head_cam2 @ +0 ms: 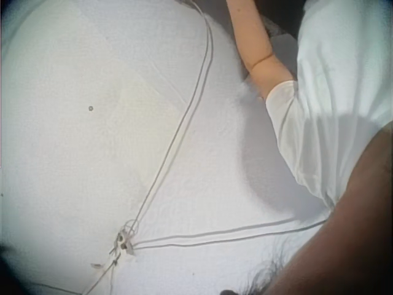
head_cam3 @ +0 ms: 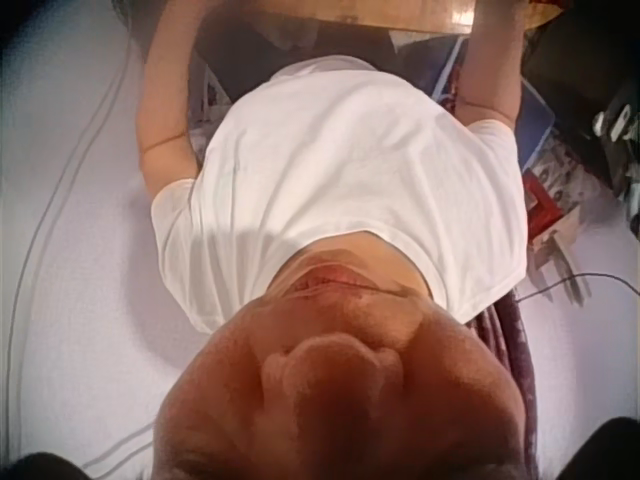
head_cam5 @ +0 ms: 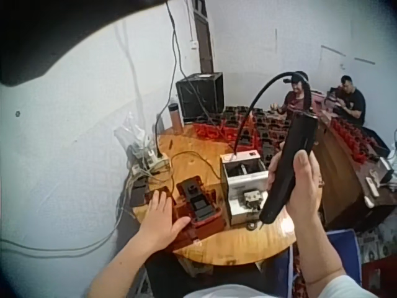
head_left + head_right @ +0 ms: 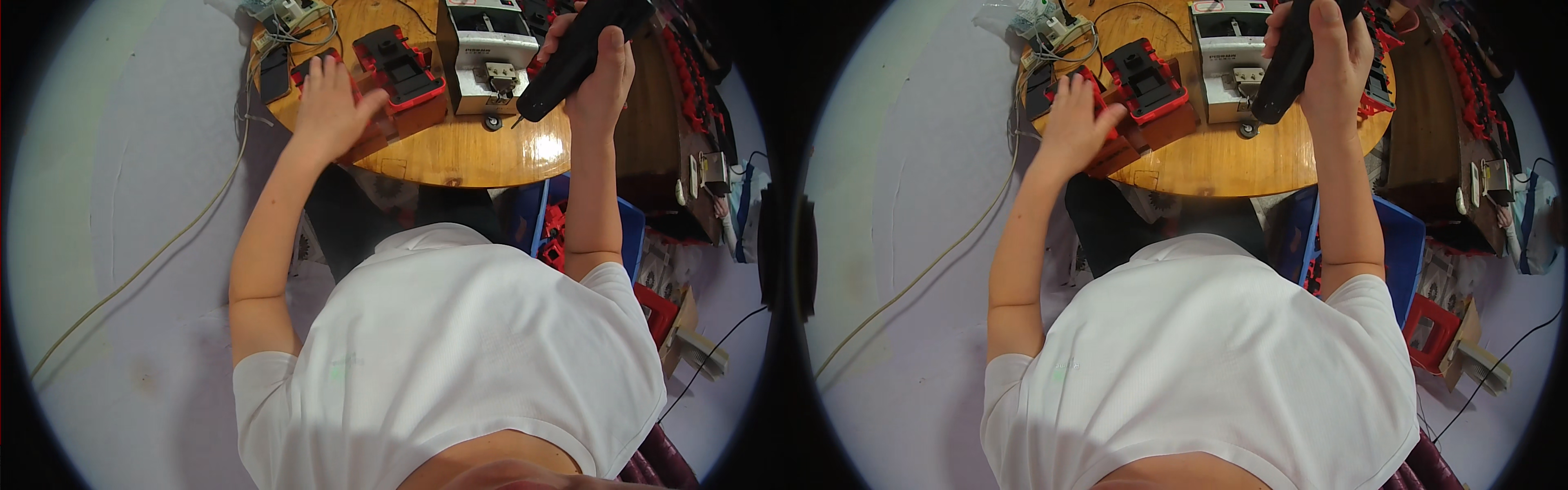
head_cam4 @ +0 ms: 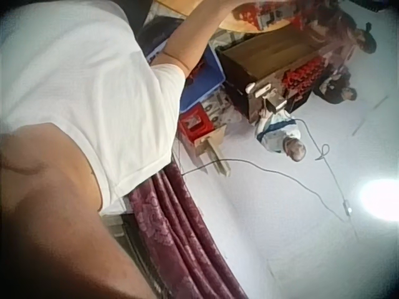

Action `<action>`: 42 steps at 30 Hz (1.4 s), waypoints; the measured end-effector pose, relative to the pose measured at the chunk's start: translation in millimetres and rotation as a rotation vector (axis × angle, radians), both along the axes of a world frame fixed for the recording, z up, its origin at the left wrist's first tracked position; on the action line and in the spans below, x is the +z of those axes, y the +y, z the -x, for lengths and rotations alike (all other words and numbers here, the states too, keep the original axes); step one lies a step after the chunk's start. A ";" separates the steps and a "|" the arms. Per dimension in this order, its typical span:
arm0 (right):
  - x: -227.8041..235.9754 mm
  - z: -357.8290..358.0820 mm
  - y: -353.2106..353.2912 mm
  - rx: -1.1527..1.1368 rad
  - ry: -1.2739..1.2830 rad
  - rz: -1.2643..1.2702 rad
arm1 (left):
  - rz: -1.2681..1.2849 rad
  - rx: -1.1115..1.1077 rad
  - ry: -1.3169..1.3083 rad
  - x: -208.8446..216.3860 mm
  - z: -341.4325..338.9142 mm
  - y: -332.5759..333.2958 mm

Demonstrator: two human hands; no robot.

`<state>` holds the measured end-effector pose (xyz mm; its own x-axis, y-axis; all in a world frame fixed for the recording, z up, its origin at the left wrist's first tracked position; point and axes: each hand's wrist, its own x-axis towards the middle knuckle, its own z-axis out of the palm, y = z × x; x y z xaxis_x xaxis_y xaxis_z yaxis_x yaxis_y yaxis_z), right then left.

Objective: The person repeatedly picks up red and black plastic casings and uses a handheld black device to press or seal the edges of each unit. They place finished units on the table and continue the cycle with new casings from a nearby bin.

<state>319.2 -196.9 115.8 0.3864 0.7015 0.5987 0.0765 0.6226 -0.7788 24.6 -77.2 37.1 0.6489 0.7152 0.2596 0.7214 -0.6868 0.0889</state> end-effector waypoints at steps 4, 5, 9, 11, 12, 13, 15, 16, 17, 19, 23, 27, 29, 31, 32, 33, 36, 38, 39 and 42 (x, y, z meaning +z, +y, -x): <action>-5.2 2.2 -3.1 0.007 0.037 -0.032 | 0.013 -0.103 0.079 -14.4 2.7 -7.9; -4.8 1.3 -2.8 -0.005 0.023 -0.034 | -0.020 -0.118 0.069 -16.2 2.2 -6.8; -11.2 1.2 6.4 -0.078 0.016 -0.043 | 0.041 -0.027 0.170 -5.8 1.3 -5.8; -11.2 13.4 9.5 -0.208 -0.032 -0.103 | 0.125 0.018 0.275 13.8 -10.3 1.5; -12.0 17.4 16.7 -0.289 -0.088 -0.164 | 0.172 0.047 0.261 23.3 -19.0 4.3; -19.6 12.2 21.8 -0.325 -0.115 -0.217 | 0.097 0.013 0.155 19.8 -26.6 8.6; -24.6 15.2 26.4 -0.305 -0.106 -0.284 | 0.044 -0.086 -0.072 13.3 -48.6 20.3; -28.8 15.2 30.7 -0.313 -0.099 -0.328 | 0.039 -0.121 -0.116 2.6 -61.0 28.1; -37.4 8.6 33.7 -0.329 -0.136 -0.331 | 0.034 -0.155 -0.161 -16.1 -73.9 34.0; -38.8 14.4 33.9 -0.347 -0.093 -0.322 | -0.089 -0.175 -0.071 -32.2 -86.5 29.0; -47.7 11.9 35.7 -0.319 -0.078 -0.293 | -0.132 -0.197 -0.003 -36.5 -87.6 29.3; -55.9 12.7 37.1 -0.321 -0.077 -0.273 | -0.104 -0.214 -0.040 -37.6 -85.8 29.4; -55.3 15.1 37.6 -0.321 -0.066 -0.267 | -0.053 -0.202 -0.045 -36.2 -86.4 29.8; -58.6 14.2 38.5 -0.309 -0.068 -0.269 | -0.028 -0.201 -0.039 -33.6 -86.3 30.8; -59.7 13.7 38.5 -0.303 -0.068 -0.270 | -0.016 -0.201 -0.036 -33.3 -86.5 32.1; -59.5 14.3 38.1 -0.304 -0.074 -0.268 | 0.046 -0.245 -0.093 -34.2 -85.2 37.9; -57.8 15.3 37.1 -0.311 -0.090 -0.276 | 0.179 -0.325 -0.208 -34.0 -75.2 55.8; -56.2 16.8 37.1 -0.323 -0.096 -0.301 | 0.200 -0.310 -0.206 -28.1 -69.0 61.3; -54.9 17.0 37.1 -0.326 -0.085 -0.312 | 0.071 -0.280 -0.131 -27.4 -68.9 60.5; -51.9 16.7 37.2 -0.338 -0.060 -0.321 | 0.091 -0.175 -0.019 -19.4 -68.2 57.8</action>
